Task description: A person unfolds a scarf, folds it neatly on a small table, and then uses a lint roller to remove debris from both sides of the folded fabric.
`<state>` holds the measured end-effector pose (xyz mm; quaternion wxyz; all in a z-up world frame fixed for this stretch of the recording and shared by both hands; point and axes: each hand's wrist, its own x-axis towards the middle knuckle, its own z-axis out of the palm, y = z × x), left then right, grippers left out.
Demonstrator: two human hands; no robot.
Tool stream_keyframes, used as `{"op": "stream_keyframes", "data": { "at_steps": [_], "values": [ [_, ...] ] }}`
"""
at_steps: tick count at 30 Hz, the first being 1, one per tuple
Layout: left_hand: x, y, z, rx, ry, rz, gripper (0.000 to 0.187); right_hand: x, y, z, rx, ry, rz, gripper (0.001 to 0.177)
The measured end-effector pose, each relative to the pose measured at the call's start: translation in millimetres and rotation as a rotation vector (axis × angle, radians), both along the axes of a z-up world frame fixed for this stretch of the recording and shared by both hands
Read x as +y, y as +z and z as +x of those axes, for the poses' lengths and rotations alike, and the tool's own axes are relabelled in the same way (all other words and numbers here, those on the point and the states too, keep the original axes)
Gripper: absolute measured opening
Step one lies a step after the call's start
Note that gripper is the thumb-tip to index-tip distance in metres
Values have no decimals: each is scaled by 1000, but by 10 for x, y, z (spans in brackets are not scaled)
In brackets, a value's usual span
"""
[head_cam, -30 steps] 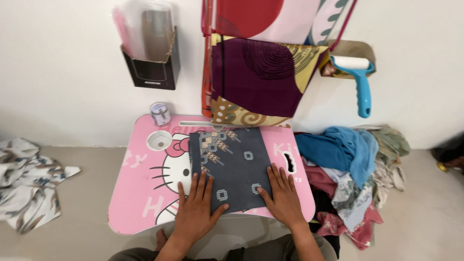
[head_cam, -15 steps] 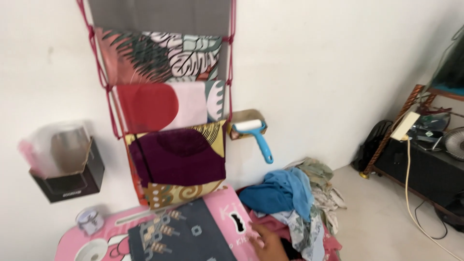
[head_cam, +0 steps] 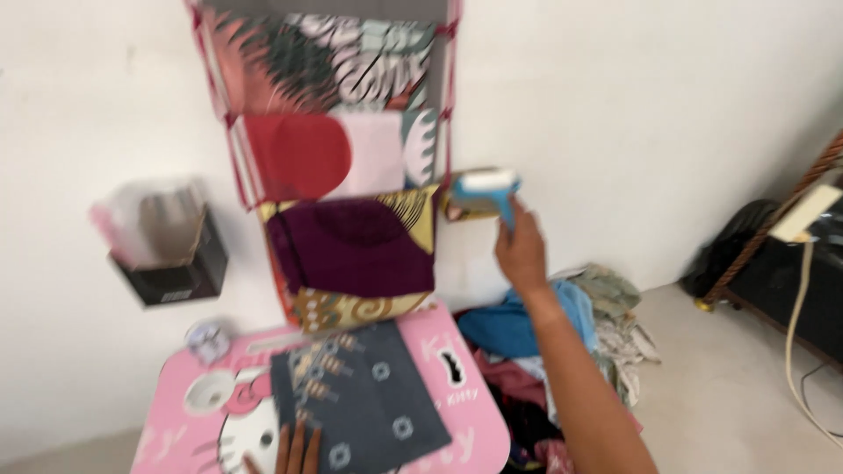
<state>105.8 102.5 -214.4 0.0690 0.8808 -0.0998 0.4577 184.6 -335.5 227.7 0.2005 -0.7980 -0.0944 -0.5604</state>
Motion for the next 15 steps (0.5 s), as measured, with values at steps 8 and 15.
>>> {"op": "stream_keyframes", "data": {
  "at_steps": [8, 15],
  "values": [
    [-488, 1460, -1263, 223, -274, 240, 101, 888, -228, -2086, 255, 51, 73, 45],
    [-506, 1649, -1461, 347, -346, 131, 91, 1522, -1727, -2725, 945, -34, 132, 51]
  ]
}}
